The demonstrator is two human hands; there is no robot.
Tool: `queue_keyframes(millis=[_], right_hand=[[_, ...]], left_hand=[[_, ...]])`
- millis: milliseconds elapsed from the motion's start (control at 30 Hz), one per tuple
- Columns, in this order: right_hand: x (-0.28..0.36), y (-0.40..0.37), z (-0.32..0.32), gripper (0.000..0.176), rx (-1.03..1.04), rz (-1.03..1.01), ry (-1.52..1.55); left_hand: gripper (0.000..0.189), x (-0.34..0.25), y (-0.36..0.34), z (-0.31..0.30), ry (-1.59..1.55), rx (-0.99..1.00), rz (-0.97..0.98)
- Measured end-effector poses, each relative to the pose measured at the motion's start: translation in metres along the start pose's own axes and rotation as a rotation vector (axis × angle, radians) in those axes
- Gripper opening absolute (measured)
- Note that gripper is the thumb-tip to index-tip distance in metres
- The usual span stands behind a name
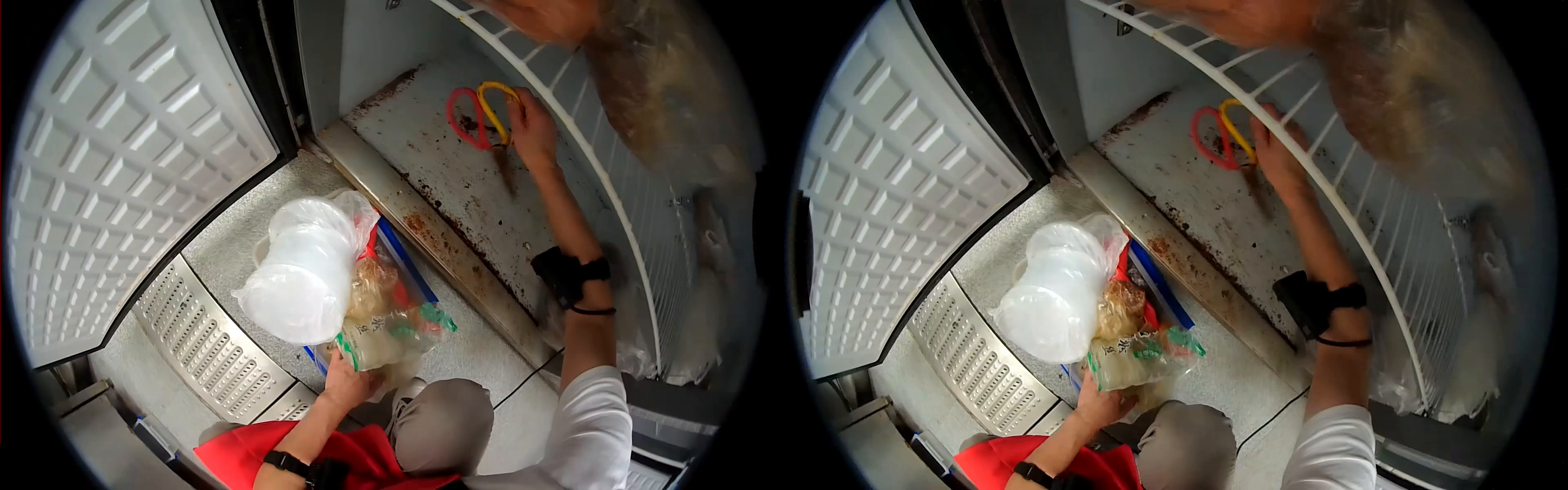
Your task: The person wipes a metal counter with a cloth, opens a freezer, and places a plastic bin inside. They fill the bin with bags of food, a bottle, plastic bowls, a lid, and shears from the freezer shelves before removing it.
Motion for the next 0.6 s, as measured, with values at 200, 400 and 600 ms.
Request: queue_keyframes(millis=[200,400,600], right_hand=[[0.04,-0.03,0.002,0.026,0.183,0.209,0.726],[0.075,-0.087,0.03,0.023,0.38,0.17,0.759],[0.095,-0.163,0.055,0.022,0.441,0.168,0.503]], left_hand=[[0.046,-0.006,-0.006,-0.006,0.009,-0.104,0.056],[0.032,-0.004,-0.025,0.002,-0.152,-0.009,0.094],[0.027,-0.006,-0.036,-0.026,-0.246,-0.171,0.138]])
Point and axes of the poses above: each hand's wrist, its own y-axis towards the middle knuckle, its own z-axis out of the palm, x = y × z, the point moved 7 cm from there along y, towards the middle knuckle, and after that the axes turned 6 degrees about x, right-handed, at the moved point
